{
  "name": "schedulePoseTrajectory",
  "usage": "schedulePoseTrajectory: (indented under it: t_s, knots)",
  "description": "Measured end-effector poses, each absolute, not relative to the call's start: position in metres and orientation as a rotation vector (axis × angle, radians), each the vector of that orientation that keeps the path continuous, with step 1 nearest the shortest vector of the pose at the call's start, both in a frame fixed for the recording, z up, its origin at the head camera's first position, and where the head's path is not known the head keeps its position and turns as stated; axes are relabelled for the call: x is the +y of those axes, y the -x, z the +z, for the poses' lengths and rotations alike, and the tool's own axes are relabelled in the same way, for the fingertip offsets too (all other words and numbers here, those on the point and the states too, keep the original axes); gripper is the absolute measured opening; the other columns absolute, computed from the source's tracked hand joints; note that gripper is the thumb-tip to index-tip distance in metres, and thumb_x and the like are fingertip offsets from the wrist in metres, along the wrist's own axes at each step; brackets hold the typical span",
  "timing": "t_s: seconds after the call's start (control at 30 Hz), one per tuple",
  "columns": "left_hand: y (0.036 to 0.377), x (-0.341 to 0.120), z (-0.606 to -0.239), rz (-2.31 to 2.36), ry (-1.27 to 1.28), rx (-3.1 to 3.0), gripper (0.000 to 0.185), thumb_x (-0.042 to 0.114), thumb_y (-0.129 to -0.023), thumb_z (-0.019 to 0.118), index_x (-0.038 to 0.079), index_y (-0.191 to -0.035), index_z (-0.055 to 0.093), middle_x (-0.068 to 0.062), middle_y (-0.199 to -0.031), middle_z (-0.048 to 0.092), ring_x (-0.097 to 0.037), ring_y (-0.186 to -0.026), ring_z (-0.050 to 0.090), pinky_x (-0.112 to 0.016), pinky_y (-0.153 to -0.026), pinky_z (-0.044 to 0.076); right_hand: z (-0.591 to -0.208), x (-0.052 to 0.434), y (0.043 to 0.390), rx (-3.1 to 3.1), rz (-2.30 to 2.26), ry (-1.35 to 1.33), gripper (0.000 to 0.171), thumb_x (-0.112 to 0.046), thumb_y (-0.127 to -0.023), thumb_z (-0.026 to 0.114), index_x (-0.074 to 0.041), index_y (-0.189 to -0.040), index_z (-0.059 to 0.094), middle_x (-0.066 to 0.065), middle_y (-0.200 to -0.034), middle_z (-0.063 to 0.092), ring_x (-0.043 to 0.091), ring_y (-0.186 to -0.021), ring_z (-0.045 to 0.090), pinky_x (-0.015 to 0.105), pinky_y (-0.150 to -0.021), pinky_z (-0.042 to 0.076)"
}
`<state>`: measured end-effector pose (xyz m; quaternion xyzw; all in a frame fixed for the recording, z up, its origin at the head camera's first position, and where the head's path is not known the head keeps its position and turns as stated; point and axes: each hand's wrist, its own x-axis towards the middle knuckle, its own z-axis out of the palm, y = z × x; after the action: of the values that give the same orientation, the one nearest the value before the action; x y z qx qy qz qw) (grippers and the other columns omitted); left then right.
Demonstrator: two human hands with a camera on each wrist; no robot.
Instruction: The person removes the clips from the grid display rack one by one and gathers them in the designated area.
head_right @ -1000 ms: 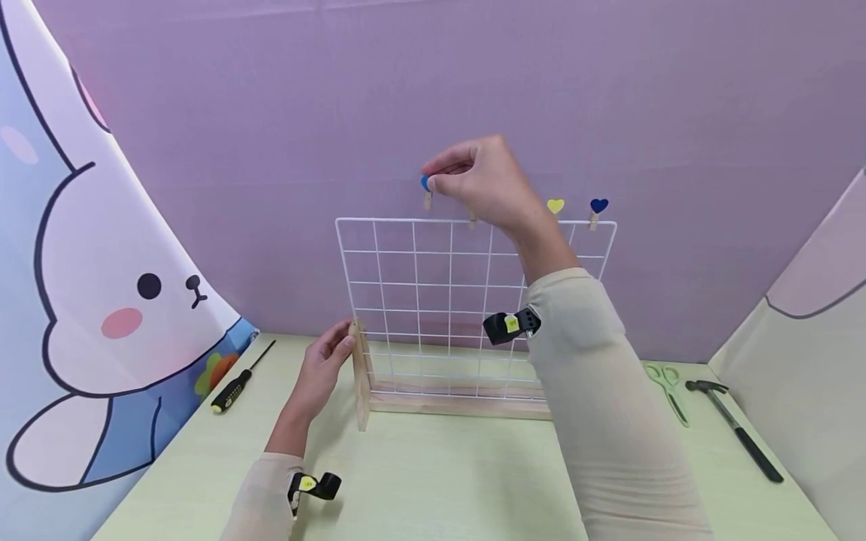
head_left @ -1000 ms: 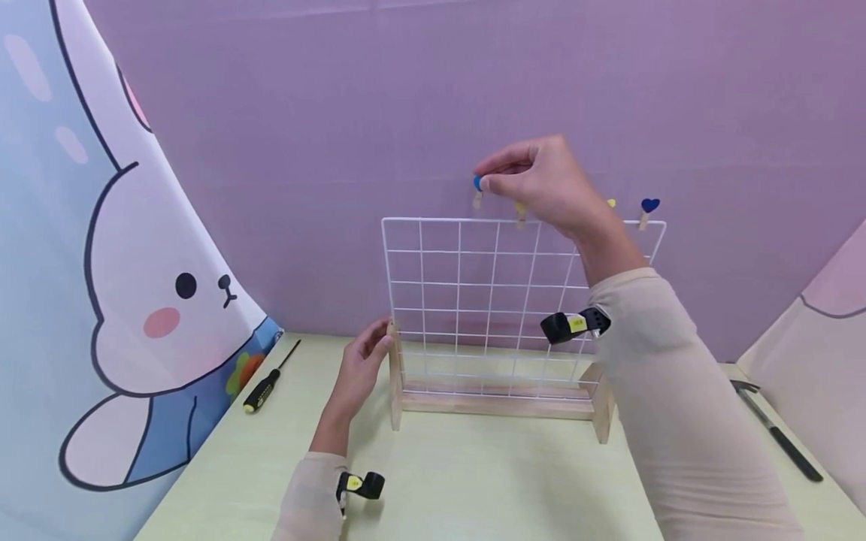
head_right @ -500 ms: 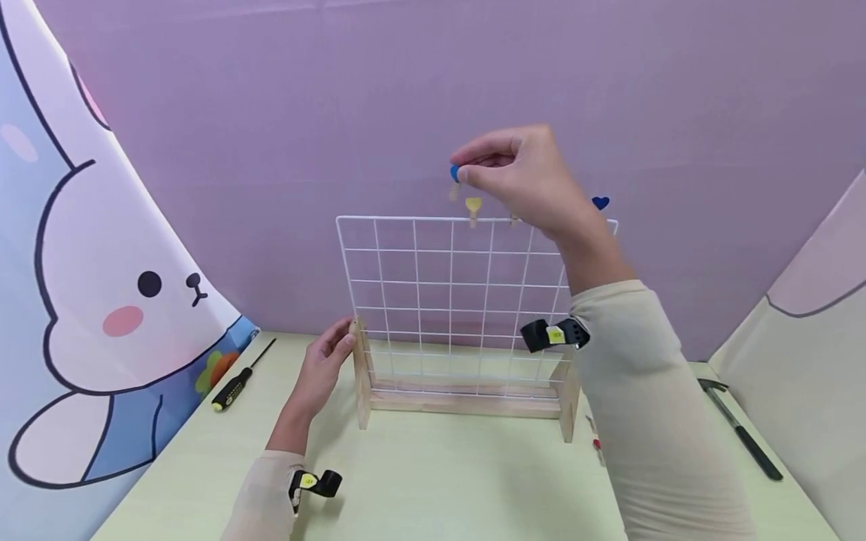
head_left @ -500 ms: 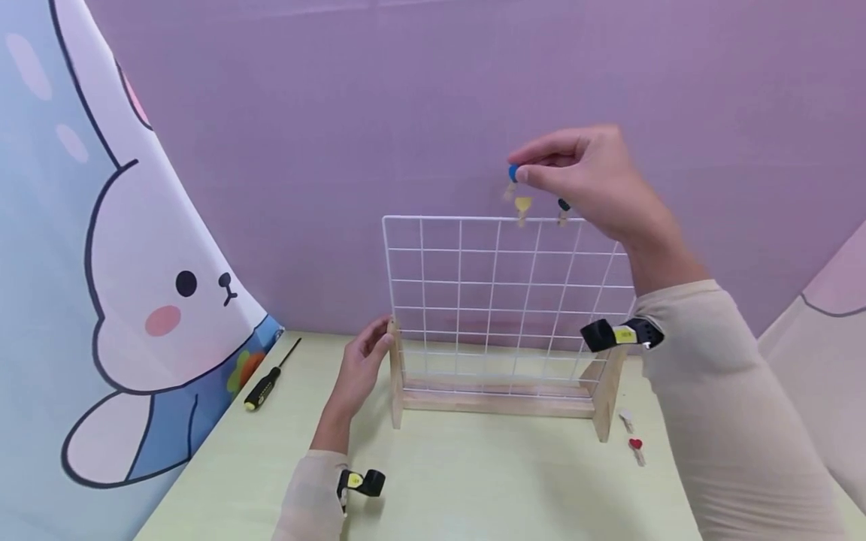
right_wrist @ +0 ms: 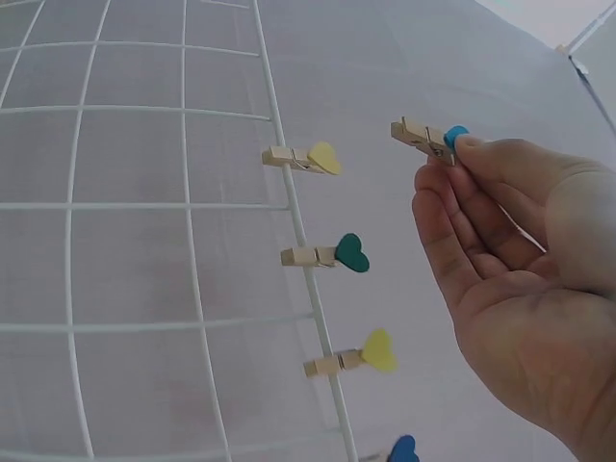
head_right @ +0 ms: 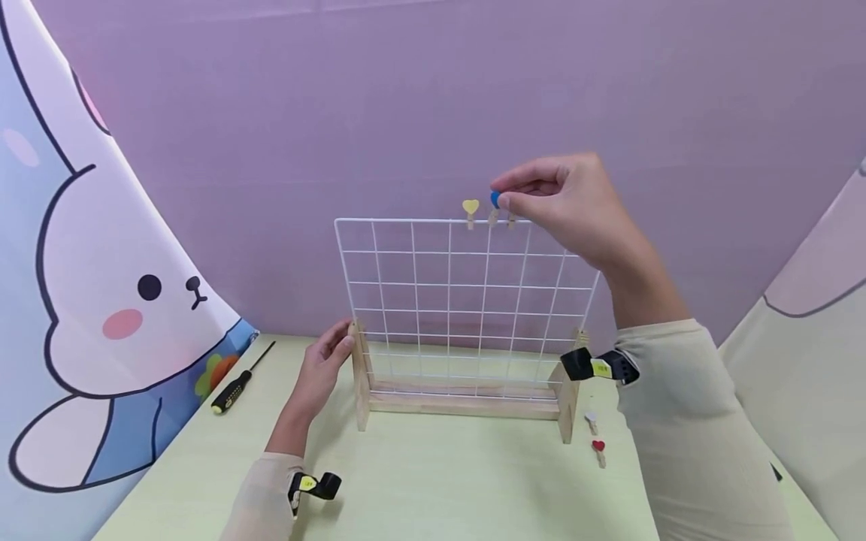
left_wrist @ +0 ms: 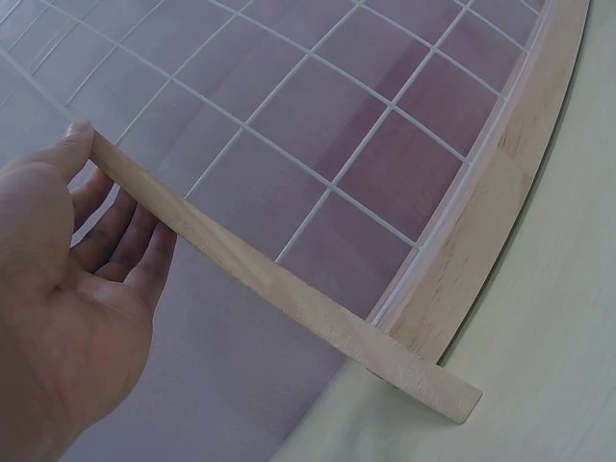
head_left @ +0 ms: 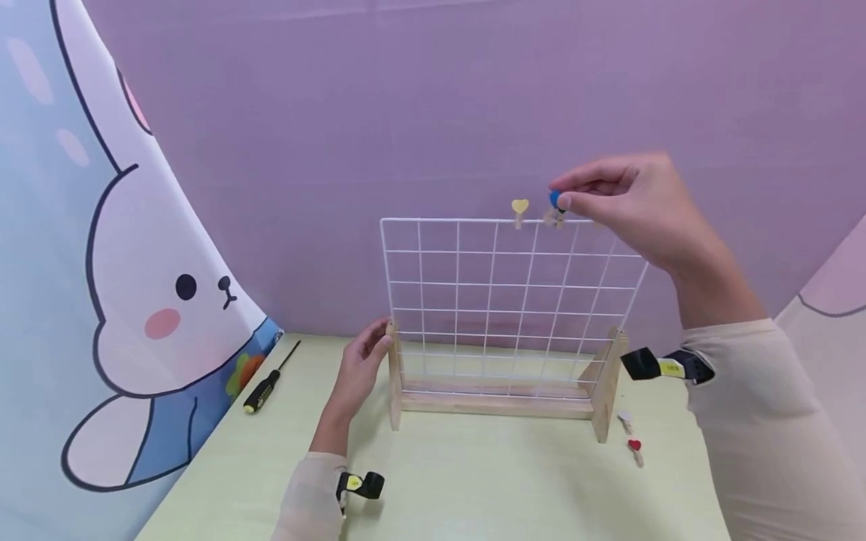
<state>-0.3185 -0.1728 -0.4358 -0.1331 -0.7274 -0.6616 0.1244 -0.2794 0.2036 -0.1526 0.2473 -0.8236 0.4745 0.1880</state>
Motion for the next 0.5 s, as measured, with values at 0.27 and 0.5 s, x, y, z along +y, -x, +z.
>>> schedulePoseTrajectory:
  t_s: [0.27,0.5]
  knots:
    - [0.319,-0.174,-0.435,-1.916,0.372,-2.135,0.046,0.026,-0.106,0.058,0.011,-0.149,0.053,-0.013,-0.143,0.061,-0.009,-0.122,0.060,-0.014,-0.105,0.050,-0.165,0.220,0.270,-2.349,1.259,-0.685,0.020,-0.014,-0.093,0.078,-0.006,-0.111,0.079,-0.014,-0.095,0.080,0.002,-0.082,0.074,0.012,-0.072,0.058]
    - [0.320,-0.174,-0.436,-1.926,0.371,-2.137,0.046,0.028,-0.106,0.059,0.012,-0.149,0.053,-0.013,-0.143,0.061,-0.012,-0.122,0.060,-0.016,-0.106,0.050,-0.178,0.240,0.265,-2.375,1.226,-0.689,0.024,-0.012,-0.093,0.077,-0.002,-0.115,0.077,-0.015,-0.097,0.079,0.002,-0.086,0.076,0.011,-0.078,0.059]
